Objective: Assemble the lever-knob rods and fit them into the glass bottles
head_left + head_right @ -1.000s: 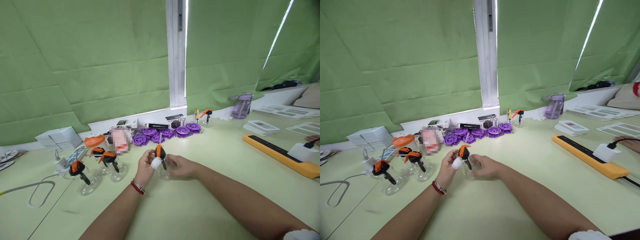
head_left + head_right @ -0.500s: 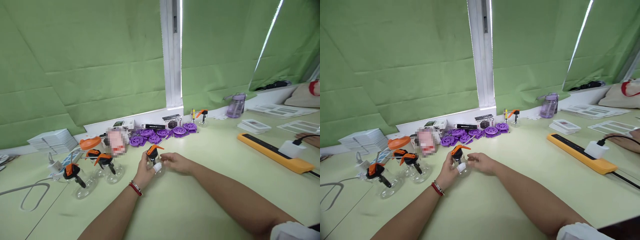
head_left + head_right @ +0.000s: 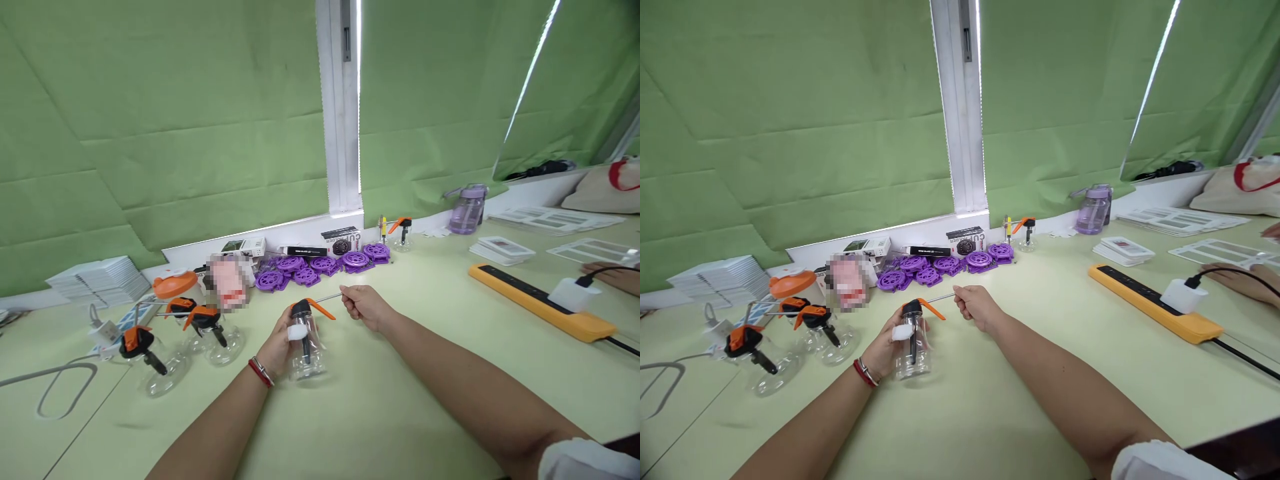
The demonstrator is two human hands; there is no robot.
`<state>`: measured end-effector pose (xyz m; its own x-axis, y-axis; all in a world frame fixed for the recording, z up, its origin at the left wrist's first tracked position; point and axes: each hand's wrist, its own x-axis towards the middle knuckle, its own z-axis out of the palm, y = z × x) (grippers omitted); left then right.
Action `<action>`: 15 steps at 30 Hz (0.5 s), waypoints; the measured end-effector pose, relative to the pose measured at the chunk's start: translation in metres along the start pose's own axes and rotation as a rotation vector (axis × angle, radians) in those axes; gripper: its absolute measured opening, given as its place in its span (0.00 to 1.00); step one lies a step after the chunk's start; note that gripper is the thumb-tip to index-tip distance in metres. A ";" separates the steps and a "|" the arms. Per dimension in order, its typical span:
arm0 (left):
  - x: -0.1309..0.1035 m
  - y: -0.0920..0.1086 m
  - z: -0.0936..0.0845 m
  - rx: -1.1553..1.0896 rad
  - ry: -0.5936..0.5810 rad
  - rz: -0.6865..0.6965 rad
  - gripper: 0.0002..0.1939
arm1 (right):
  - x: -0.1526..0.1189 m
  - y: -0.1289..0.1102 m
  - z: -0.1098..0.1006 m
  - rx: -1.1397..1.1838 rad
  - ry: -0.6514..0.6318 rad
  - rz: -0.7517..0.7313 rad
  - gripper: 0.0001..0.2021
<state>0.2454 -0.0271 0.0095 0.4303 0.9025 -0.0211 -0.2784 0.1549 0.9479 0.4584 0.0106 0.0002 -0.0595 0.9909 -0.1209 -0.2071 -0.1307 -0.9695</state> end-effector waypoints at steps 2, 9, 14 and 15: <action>0.003 -0.002 -0.003 0.001 0.044 -0.057 0.24 | 0.000 0.003 0.002 -0.006 0.004 -0.002 0.16; 0.007 -0.001 -0.008 0.004 0.140 -0.100 0.17 | 0.001 0.010 0.005 0.023 -0.054 -0.056 0.11; 0.007 0.002 -0.007 0.021 0.126 -0.115 0.15 | 0.006 0.015 0.003 0.013 -0.022 -0.056 0.13; 0.008 0.001 -0.007 0.021 0.126 -0.113 0.15 | 0.007 0.015 0.003 0.018 -0.018 -0.062 0.12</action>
<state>0.2421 -0.0172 0.0085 0.3464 0.9231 -0.1668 -0.2156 0.2514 0.9436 0.4522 0.0156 -0.0148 -0.0631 0.9964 -0.0563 -0.2281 -0.0693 -0.9712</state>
